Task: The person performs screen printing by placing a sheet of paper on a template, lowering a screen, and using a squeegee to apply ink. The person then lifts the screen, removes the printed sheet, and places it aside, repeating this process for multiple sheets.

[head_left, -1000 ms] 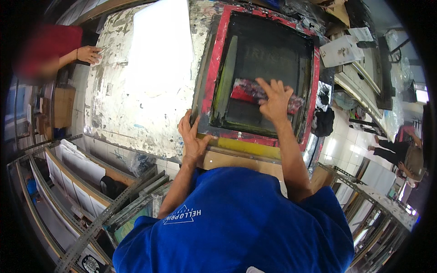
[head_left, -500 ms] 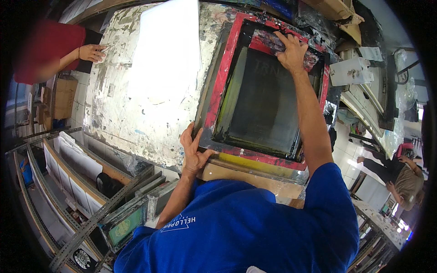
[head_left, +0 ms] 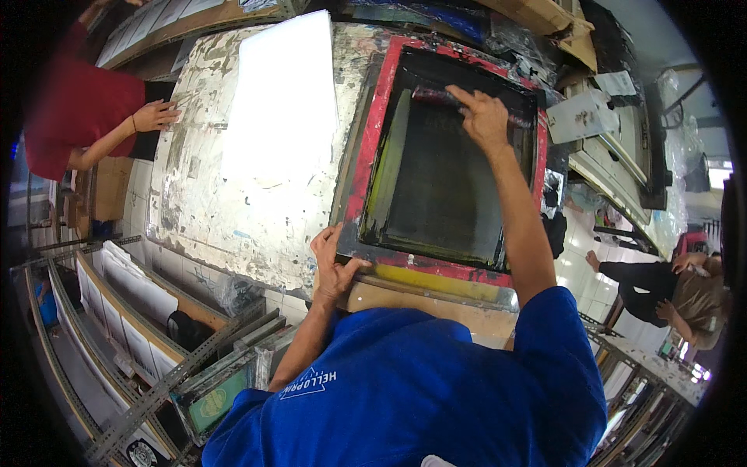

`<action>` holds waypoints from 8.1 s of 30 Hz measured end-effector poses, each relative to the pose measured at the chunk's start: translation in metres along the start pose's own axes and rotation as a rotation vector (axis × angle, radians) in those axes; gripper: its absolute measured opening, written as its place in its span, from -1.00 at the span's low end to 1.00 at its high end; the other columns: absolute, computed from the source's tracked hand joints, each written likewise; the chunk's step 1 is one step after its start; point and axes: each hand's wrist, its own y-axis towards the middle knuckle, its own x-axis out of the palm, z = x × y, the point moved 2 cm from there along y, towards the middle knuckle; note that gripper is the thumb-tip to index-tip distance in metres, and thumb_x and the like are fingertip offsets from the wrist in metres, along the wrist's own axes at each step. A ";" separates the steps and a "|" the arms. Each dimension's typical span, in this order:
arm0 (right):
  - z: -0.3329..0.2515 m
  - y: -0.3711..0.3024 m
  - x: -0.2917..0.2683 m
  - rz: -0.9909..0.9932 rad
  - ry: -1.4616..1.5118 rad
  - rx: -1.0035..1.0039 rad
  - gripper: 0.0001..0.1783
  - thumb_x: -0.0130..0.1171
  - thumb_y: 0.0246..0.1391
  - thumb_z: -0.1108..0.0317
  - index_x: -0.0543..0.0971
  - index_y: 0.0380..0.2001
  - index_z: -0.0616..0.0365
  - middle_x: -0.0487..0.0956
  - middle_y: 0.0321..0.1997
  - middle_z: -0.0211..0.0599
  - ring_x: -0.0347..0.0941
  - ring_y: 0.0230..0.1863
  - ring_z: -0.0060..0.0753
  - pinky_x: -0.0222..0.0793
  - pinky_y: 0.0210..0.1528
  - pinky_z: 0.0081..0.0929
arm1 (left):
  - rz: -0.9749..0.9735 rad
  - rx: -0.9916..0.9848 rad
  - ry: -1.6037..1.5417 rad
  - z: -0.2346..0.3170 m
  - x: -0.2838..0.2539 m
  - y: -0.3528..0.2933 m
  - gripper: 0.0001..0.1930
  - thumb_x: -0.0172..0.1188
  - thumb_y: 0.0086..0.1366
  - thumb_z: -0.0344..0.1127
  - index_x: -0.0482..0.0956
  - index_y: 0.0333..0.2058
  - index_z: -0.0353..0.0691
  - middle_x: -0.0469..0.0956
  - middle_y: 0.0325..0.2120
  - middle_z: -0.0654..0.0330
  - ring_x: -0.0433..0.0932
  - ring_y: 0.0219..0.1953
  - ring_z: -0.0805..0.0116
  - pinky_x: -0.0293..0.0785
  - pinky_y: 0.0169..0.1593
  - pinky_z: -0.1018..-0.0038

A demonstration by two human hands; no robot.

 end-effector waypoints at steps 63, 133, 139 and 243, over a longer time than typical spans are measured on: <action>-0.127 0.045 -0.346 0.132 0.449 -0.086 -0.49 0.48 -0.07 0.29 0.69 -0.06 0.39 0.75 -0.22 -0.12 0.65 -0.25 -0.40 0.58 -0.12 -0.43 | 0.625 -0.160 -0.383 -0.126 -0.139 0.220 -0.92 0.26 0.31 -0.53 0.65 -0.25 -0.41 0.65 -0.39 0.21 0.57 -0.34 0.47 0.50 -0.19 0.54; -0.134 0.022 -0.337 0.364 0.015 -0.150 -0.44 0.54 -0.05 -0.02 0.76 -0.21 0.31 0.74 -0.33 0.03 0.67 -0.36 -0.19 0.57 -0.21 -0.37 | -0.684 0.700 0.340 0.104 0.167 0.121 -0.29 0.25 0.27 0.16 0.40 0.36 0.10 0.04 0.52 0.17 -0.14 0.57 -0.05 -0.30 0.54 -0.18; -0.118 0.025 -0.340 0.336 0.176 -0.212 -0.45 0.54 -0.05 0.01 0.76 -0.21 0.32 0.74 -0.35 0.01 0.66 -0.38 -0.19 0.56 -0.24 -0.38 | -0.662 0.736 0.333 0.103 0.165 0.121 -0.30 0.24 0.30 0.14 0.39 0.37 0.12 0.10 0.50 0.15 -0.09 0.56 -0.04 -0.29 0.54 -0.16; -0.115 0.025 -0.342 0.317 0.273 -0.207 -0.40 0.56 -0.03 0.11 0.69 -0.05 0.39 0.72 -0.16 0.12 0.68 -0.13 -0.17 0.57 0.00 -0.32 | 0.047 0.324 0.471 0.046 0.157 0.334 -0.68 0.46 0.17 -0.05 0.77 -0.10 0.10 0.59 0.07 0.17 0.54 0.05 -0.03 0.46 0.04 0.09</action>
